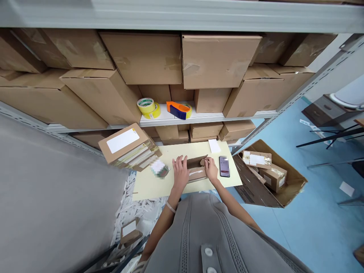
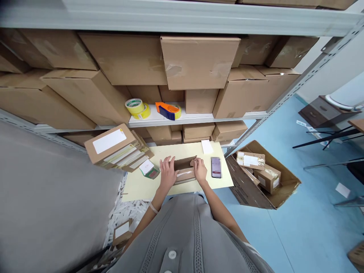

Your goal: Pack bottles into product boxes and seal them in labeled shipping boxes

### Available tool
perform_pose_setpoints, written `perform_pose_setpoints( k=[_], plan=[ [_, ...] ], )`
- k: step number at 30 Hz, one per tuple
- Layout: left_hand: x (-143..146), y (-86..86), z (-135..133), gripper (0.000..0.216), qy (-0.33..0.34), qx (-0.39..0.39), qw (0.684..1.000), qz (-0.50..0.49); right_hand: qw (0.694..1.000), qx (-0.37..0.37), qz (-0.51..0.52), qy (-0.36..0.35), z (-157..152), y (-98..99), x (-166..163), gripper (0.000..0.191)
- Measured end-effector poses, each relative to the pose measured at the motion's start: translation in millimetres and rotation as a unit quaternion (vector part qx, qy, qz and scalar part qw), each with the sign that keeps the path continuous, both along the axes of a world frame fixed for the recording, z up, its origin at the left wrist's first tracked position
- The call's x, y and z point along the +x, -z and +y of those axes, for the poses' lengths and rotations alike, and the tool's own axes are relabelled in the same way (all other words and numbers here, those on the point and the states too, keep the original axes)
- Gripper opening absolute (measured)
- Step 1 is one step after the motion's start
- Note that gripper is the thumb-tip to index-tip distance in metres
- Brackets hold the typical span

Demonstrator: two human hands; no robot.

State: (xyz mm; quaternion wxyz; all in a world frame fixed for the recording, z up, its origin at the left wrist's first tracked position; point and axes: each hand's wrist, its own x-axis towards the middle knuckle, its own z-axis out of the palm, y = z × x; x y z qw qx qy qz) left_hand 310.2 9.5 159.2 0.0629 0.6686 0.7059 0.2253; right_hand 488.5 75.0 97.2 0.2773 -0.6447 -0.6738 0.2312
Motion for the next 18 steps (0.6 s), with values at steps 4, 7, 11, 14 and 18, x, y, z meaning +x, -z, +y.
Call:
perform_pose_setpoints(
  k=[4, 7, 11, 14, 18],
  plan=[
    [10, 9.5, 13, 0.070, 0.030, -0.022, 0.999, 0.004, 1.000, -0.010, 0.015, 0.011, -2, -1.9, -1, 0.033],
    [14, 19.3, 11, 0.066, 0.043, -0.023, 0.999, 0.022, 0.999, -0.014, 0.028, 0.021, -3, -3.7, 0, 0.035],
    [17, 26.3, 1, 0.058, 0.061, -0.025, 0.997, 0.036, 0.997, -0.010, 0.061, 0.044, -6, -6.7, 1, 0.040],
    [20, 30.7, -8, 0.057, 0.067, -0.034, 0.996, 0.040, 0.992, 0.002, 0.088, 0.086, -9, -7.9, 1, 0.042],
    [24, 40.3, -17, 0.062, 0.076, -0.049, 0.995, 0.040, 0.988, 0.009, 0.109, 0.107, -10, -6.7, 1, 0.043]
  ],
)
